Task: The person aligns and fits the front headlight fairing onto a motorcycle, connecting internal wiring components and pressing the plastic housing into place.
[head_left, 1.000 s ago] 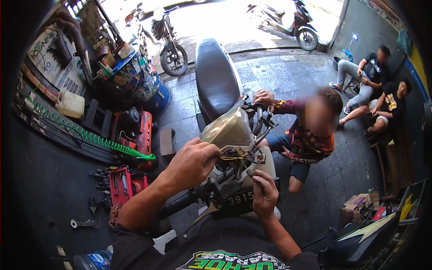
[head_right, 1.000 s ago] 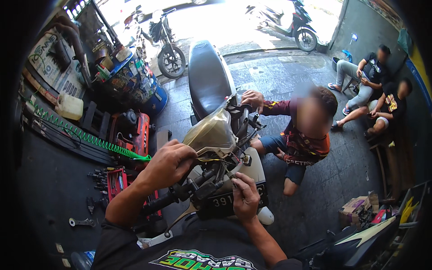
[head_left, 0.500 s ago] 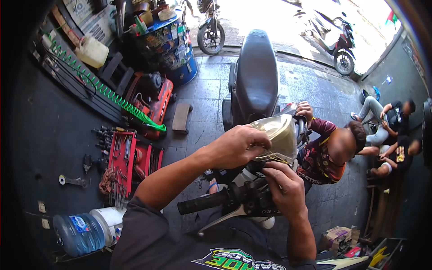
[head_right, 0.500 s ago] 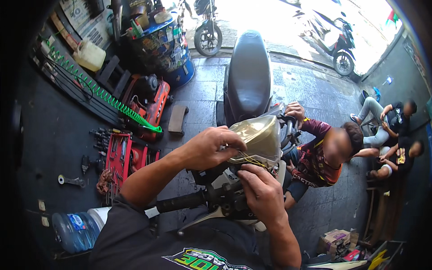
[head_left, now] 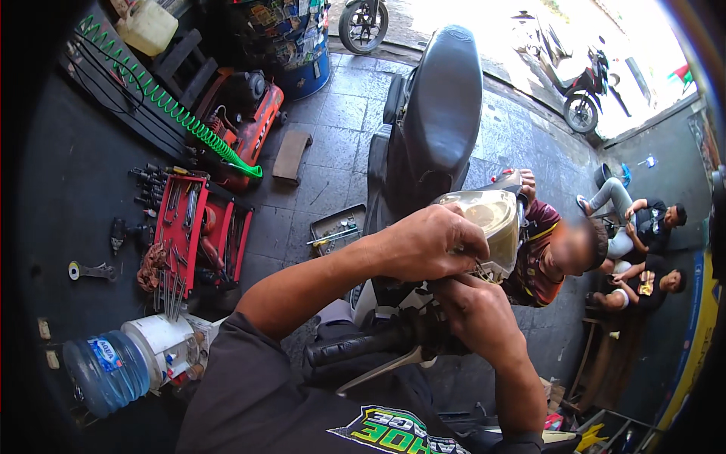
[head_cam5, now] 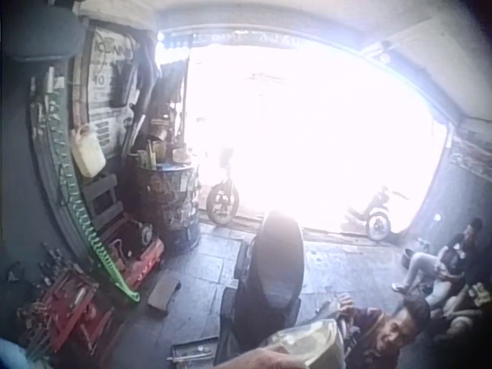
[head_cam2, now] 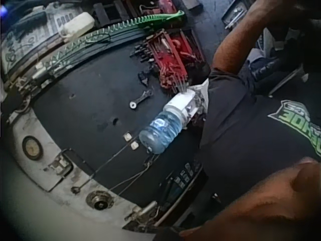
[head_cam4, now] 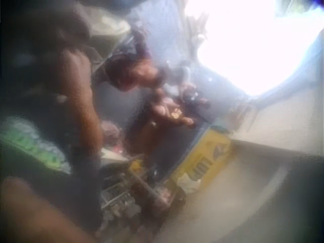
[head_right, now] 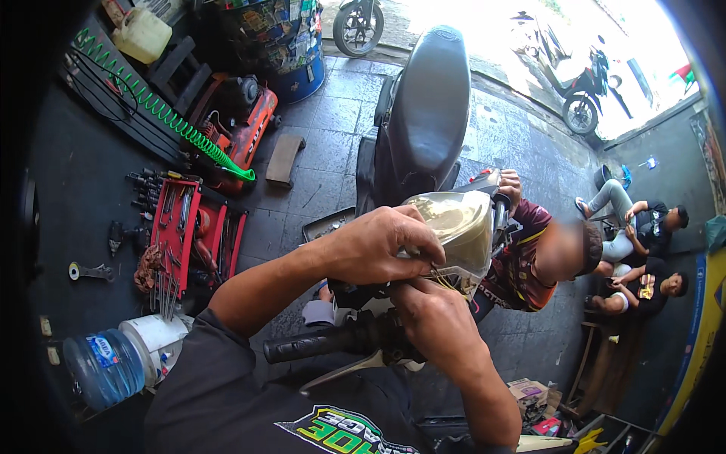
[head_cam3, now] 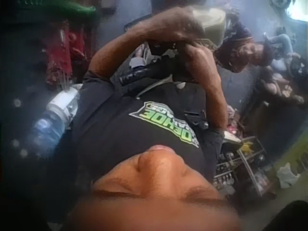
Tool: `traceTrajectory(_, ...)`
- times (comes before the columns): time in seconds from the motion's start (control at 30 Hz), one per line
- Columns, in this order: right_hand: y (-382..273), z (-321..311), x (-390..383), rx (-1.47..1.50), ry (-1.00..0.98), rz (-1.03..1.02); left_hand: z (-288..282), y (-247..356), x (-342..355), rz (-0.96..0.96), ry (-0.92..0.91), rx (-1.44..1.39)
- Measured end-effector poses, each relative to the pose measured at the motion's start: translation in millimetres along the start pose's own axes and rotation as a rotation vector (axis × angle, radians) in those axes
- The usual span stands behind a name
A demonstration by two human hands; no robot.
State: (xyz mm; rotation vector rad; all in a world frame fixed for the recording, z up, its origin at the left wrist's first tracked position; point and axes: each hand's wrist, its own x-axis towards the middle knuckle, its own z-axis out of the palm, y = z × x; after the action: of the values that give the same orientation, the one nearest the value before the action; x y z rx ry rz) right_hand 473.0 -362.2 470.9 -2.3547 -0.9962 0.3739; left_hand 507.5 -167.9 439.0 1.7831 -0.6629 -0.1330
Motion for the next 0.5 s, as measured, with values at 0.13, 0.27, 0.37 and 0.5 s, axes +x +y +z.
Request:
traceTrajectory(0.13, 5, 1, 9, 0.009, -0.081, 0.009, -1, -3, -7, 0.063, 0.058, 0.012)
traceTrajectory(0.27, 2, 5, 16, 0.01, -0.132, 0.01, -2, -5, -25, 0.055, 0.256, -0.103)
traceTrajectory(0.37, -9, 6, 22, -0.117, -0.248, 0.045, 5, -15, -65, -0.034, 0.641, -0.375)
traceTrajectory(0.5, -7, 9, 24, -0.106, -0.273, 0.042, 43, -63, -134, -0.102, 0.92, -0.56)
